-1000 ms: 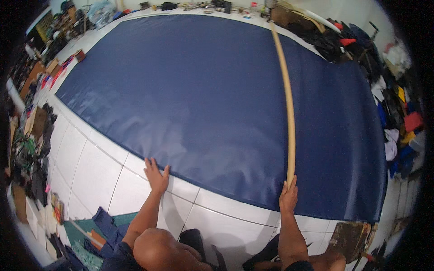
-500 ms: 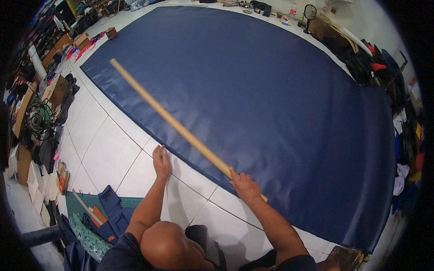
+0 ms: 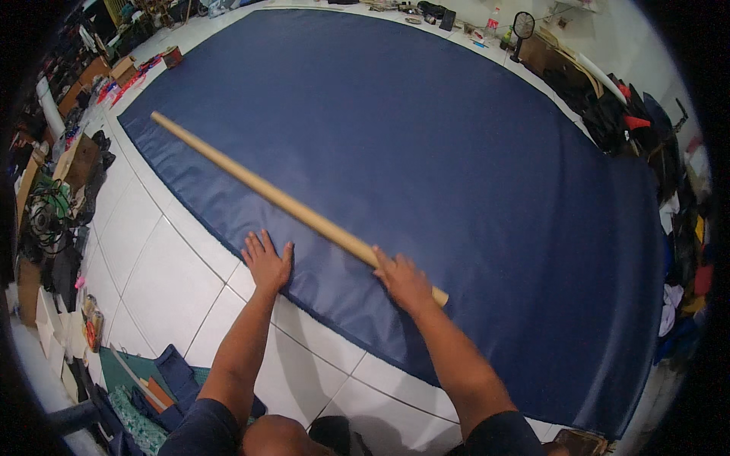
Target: The person aligns a large blue fabric sheet on the floor, weights it down, and cuts a long straight line through the center using shears.
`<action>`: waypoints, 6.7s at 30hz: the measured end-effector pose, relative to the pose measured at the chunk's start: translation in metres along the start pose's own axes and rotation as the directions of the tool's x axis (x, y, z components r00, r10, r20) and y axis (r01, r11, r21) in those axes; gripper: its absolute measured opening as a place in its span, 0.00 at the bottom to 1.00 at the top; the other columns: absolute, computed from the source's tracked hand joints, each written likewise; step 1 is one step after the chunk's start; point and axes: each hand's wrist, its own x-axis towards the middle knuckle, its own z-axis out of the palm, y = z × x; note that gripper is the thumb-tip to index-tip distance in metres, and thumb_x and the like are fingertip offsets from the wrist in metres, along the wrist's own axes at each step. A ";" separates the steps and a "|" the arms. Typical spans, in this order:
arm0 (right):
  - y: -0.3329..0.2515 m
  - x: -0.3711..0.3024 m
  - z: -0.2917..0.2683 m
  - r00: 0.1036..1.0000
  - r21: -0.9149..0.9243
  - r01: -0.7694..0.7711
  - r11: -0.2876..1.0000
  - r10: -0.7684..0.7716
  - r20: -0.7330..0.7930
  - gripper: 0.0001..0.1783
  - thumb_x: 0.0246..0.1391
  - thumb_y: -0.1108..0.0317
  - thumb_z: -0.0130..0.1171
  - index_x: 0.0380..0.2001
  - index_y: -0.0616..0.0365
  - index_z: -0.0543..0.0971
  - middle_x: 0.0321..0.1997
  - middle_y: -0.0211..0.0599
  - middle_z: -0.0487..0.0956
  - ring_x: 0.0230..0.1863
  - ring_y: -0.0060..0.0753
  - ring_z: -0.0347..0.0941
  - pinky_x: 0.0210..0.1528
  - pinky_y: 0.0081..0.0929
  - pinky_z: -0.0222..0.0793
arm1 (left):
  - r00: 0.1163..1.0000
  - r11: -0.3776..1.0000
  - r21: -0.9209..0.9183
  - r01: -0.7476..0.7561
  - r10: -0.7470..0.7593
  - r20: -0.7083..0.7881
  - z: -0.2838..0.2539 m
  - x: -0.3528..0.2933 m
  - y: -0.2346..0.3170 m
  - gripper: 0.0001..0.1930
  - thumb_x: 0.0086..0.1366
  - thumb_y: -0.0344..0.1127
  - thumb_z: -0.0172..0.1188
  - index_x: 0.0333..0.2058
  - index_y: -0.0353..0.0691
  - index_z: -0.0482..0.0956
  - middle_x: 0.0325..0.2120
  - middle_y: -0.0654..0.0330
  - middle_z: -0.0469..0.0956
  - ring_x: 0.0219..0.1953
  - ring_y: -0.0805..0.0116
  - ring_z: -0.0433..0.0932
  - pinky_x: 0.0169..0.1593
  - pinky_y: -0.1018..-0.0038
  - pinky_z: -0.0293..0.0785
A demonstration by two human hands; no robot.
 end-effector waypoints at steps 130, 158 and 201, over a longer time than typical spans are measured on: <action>0.070 -0.553 -0.130 0.905 0.865 -0.396 0.308 0.289 0.311 0.37 0.59 0.54 0.60 0.61 0.66 0.59 0.62 0.56 0.64 0.66 0.50 0.58 0.69 0.43 0.53 | 0.174 0.286 -0.566 -0.773 0.954 0.244 -0.035 -0.457 0.331 0.10 0.58 0.33 0.60 0.39 0.42 0.83 0.33 0.56 0.78 0.38 0.53 0.77 0.45 0.61 0.77; 0.071 -0.549 -0.116 0.861 0.894 -0.441 0.082 0.321 0.395 0.37 0.59 0.50 0.61 0.57 0.66 0.57 0.54 0.51 0.66 0.56 0.41 0.66 0.59 0.36 0.63 | 0.066 0.126 -0.655 -0.745 0.991 0.115 -0.028 -0.459 0.318 0.16 0.59 0.26 0.60 0.48 0.37 0.78 0.37 0.54 0.74 0.42 0.50 0.75 0.62 0.42 0.62; 0.312 -0.290 0.010 0.578 0.934 -0.356 -0.033 0.778 0.248 0.35 0.55 0.32 0.57 0.14 0.53 0.68 0.12 0.34 0.70 0.15 0.30 0.70 0.20 0.32 0.66 | -0.102 0.100 -0.605 -0.790 0.951 0.290 -0.044 -0.453 0.313 0.30 0.56 0.33 0.59 0.58 0.34 0.69 0.50 0.48 0.69 0.54 0.48 0.69 0.66 0.41 0.55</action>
